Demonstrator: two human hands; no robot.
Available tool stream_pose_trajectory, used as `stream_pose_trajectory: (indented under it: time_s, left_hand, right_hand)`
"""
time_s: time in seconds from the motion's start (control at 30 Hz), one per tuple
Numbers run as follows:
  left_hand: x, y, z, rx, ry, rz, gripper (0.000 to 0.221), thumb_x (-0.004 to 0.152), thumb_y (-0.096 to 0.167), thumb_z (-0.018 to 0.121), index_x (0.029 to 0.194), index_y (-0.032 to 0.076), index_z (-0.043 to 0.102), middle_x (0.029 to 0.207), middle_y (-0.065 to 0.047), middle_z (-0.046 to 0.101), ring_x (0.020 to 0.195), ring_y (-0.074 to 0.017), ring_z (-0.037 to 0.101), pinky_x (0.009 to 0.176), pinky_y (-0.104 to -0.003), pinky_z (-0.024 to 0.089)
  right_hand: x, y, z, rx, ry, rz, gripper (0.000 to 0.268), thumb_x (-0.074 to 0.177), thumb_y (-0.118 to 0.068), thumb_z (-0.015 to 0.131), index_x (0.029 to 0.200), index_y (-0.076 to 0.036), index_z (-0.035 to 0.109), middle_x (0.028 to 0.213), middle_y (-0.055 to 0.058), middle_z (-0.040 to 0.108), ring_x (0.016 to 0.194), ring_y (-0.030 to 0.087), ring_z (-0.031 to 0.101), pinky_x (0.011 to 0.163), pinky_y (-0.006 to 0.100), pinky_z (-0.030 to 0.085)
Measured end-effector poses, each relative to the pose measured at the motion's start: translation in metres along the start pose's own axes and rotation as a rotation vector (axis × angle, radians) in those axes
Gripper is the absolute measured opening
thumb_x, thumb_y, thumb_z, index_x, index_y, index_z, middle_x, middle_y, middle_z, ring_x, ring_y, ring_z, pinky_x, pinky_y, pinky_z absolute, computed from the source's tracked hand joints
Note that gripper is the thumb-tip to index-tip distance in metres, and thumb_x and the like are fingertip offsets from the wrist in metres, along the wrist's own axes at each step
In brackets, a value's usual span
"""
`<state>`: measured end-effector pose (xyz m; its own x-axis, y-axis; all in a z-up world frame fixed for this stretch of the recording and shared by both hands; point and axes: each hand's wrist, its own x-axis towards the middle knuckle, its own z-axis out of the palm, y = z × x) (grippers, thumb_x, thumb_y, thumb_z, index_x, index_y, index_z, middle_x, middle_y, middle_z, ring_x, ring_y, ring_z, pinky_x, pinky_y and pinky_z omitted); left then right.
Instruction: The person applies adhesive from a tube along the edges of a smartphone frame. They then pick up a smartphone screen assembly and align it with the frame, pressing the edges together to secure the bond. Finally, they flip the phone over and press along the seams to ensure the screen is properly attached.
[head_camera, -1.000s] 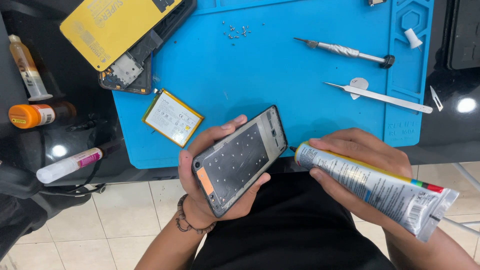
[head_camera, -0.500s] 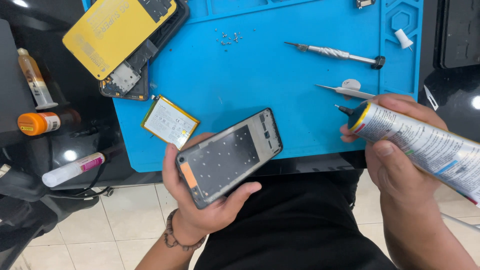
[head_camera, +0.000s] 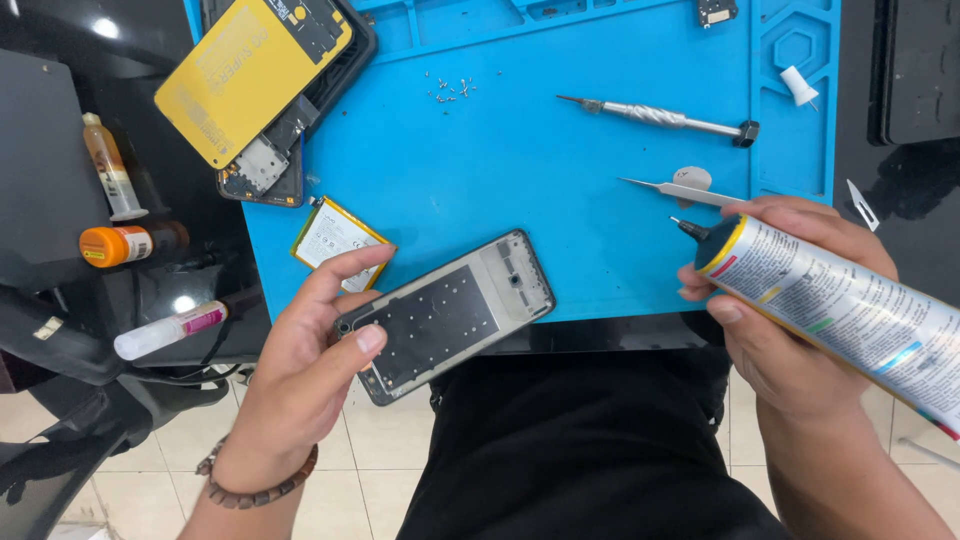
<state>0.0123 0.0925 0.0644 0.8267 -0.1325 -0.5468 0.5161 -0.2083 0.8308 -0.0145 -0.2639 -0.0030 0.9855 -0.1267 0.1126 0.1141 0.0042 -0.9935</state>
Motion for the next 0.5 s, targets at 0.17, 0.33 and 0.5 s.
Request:
stream_pose_trajectory:
  time_s: [0.17,0.33,0.5]
  left_hand:
    - [0.008,0.042,0.009,0.148,-0.126,-0.370,0.057,0.078,0.017,0.075,0.135,0.016,0.071,0.113,-0.005,0.081,0.100,-0.0166,0.073,0.079,-0.033,0.060]
    - [0.014,0.063,0.027,0.293,-0.304,-0.576,0.063,0.079,0.015,0.077,0.141,0.022,0.063,0.102,-0.006,0.087,0.083,-0.0195,0.081,0.070,-0.034,0.068]
    - [0.009,0.065,0.039,0.490,-0.381,-0.539,0.029,0.090,0.015,0.068,0.116,0.020,0.055,0.102,-0.001,0.081,0.069,-0.0150,0.063,0.062,-0.031,0.051]
  right_hand:
    - [0.002,-0.004,0.004,0.026,-0.034,-0.096,0.061,0.085,0.001,0.072,0.139,0.001,0.043,0.133,0.030,0.056,0.122,0.039,0.068,0.091,0.043,0.074]
    - [0.005,-0.009,0.004,-0.036,-0.064,-0.095,0.052,0.087,-0.004,0.075,0.133,-0.001,0.051,0.130,0.023,0.059,0.132,0.038,0.067,0.091,0.041,0.077]
    - [0.009,-0.010,0.007,-0.093,-0.084,-0.133,0.049,0.088,-0.014,0.077,0.131,-0.006,0.055,0.127,0.020,0.063,0.126,0.032,0.070,0.091,0.036,0.074]
